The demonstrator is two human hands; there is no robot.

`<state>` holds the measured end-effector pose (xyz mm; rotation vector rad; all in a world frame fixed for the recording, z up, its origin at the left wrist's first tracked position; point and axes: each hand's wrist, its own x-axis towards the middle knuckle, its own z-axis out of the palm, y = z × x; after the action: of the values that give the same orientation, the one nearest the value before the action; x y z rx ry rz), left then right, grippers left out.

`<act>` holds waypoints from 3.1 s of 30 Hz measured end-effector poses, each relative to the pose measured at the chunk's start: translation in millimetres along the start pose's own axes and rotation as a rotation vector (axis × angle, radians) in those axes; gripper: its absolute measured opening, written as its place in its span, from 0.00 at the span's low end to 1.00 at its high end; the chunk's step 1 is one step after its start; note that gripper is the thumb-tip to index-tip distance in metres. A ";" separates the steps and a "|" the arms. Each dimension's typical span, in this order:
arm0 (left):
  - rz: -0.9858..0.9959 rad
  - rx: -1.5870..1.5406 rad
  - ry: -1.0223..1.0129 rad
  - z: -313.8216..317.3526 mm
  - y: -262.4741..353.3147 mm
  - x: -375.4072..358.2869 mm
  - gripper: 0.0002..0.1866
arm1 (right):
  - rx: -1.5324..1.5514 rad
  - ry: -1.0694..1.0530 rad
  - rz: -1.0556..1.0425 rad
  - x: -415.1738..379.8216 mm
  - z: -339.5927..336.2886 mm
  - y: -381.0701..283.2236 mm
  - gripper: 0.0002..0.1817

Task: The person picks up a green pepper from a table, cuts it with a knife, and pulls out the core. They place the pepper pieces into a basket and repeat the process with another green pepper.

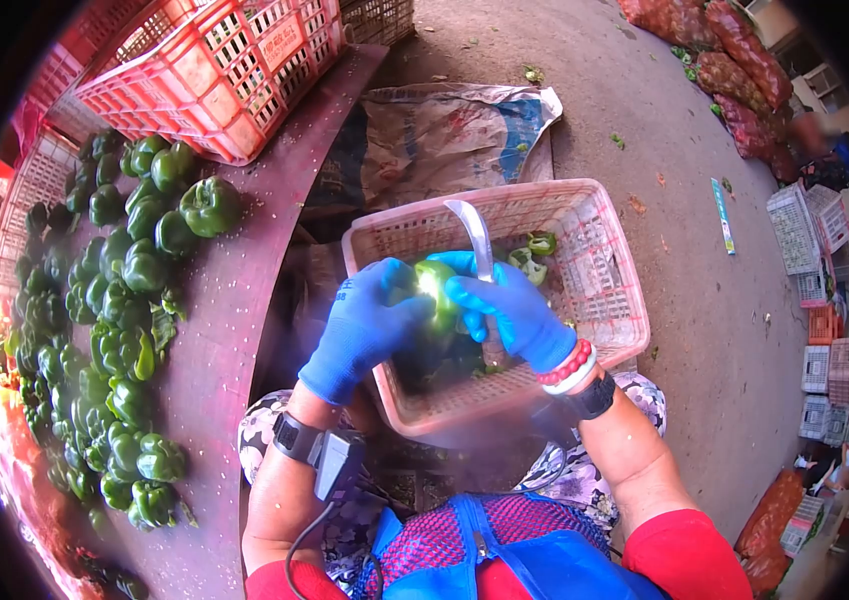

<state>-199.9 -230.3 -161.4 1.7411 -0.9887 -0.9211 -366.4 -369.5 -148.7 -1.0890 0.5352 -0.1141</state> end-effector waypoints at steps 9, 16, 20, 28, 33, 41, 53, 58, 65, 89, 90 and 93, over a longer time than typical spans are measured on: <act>0.436 0.421 0.330 21.2 0.0 -5.9 0.07 | 0.087 0.069 0.013 11.1 21.1 25.8 0.23; 0.488 0.332 0.338 19.1 -5.5 -2.9 0.06 | 0.344 0.140 0.063 12.1 12.5 33.4 0.17; -0.113 -0.669 0.101 -4.7 14.9 0.1 0.06 | 0.480 0.147 -0.012 10.0 4.6 27.0 0.20; 0.318 0.269 0.168 12.0 7.8 -0.4 0.13 | -0.080 0.085 -0.062 1.8 4.7 5.4 0.21; 0.313 0.531 0.271 27.7 8.3 -8.0 0.08 | -0.120 0.137 -0.005 -1.5 13.7 10.7 0.21; 0.005 -0.848 0.206 -10.9 35.1 -9.1 0.13 | 0.134 0.062 0.015 -3.2 -0.2 13.2 0.22; -0.310 -0.325 0.488 -150.8 11.5 -302.2 0.18 | -0.183 0.096 0.108 -1.5 -17.9 17.2 0.16; -1.057 0.834 -0.130 -145.1 -37.2 -416.1 0.16 | 0.547 0.224 0.120 17.8 -47.4 23.1 0.17; -0.200 0.825 0.681 -200.8 -92.4 -195.1 0.23 | 0.471 0.164 0.214 21.7 -27.4 36.8 0.21; -0.211 -0.317 0.126 -60.7 18.3 -67.9 0.09 | -0.430 -0.040 -0.643 -1.8 53.3 6.7 0.17; -0.250 -0.265 0.061 -45.9 31.0 -64.8 0.08 | -0.574 -0.077 -0.755 -0.5 48.3 2.7 0.18; -0.298 -0.140 -0.111 -14.2 60.9 -57.3 0.08 | -0.901 -0.113 -0.798 -2.5 32.9 -2.7 0.17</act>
<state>-224.1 -190.4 -90.6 1.7606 -0.7241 -1.2574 -352.7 -343.2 -134.0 -2.1382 -0.0145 -0.5392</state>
